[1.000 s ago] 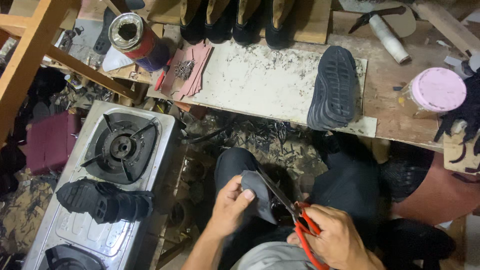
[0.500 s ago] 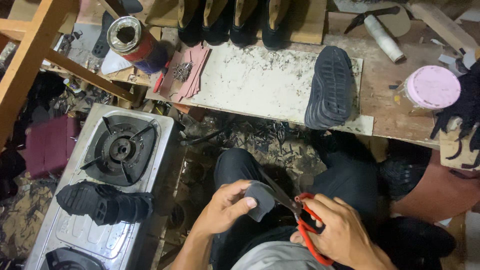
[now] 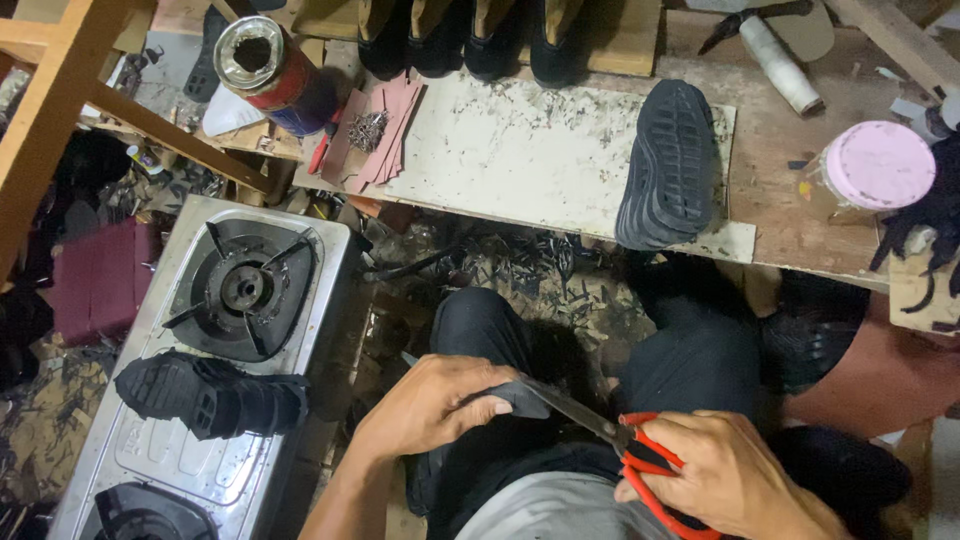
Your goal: The person sits on the floor of a shoe workshop and uses red-handled scissors to trim excess rubber from the edges of black shoe soles, working one sole at a time. Trimmed soles are placed on the workbench and later gathered into a stack.
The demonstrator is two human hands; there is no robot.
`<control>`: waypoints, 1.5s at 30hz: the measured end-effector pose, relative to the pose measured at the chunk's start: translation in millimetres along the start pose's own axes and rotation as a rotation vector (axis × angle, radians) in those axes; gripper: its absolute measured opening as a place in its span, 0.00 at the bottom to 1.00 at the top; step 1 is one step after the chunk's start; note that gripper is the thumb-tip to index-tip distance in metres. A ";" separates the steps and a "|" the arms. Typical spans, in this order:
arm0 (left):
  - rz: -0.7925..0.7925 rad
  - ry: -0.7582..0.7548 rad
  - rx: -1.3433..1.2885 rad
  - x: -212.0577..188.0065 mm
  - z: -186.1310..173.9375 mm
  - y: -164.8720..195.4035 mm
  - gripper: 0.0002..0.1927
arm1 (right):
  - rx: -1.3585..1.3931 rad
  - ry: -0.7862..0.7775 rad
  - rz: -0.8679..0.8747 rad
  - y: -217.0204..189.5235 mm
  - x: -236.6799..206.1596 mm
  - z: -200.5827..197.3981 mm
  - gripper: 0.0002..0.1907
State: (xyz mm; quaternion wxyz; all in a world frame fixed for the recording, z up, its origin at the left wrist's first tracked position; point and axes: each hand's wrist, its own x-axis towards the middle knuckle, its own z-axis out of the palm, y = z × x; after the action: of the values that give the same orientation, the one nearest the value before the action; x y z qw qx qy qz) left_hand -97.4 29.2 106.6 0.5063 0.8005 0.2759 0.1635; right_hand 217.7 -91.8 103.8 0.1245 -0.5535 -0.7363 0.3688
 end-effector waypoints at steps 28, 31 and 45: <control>-0.422 0.666 -1.356 26.3 122.6 -58.7 0.33 | 0.020 0.299 0.337 -16.5 32.8 54.4 0.26; -0.403 0.628 -1.334 26.6 131.0 -52.8 0.32 | -0.019 0.423 0.194 -20.2 36.6 50.6 0.25; -0.478 0.327 -1.042 13.2 100.6 -54.9 0.34 | -0.212 0.414 0.037 -1.6 24.7 35.1 0.27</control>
State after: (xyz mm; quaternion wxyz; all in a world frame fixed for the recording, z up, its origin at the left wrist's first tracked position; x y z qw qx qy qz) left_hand -47.7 -16.8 13.3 0.8061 0.3266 0.4063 0.2801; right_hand 186.9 -83.8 74.9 0.2071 -0.6408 -0.7194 0.1702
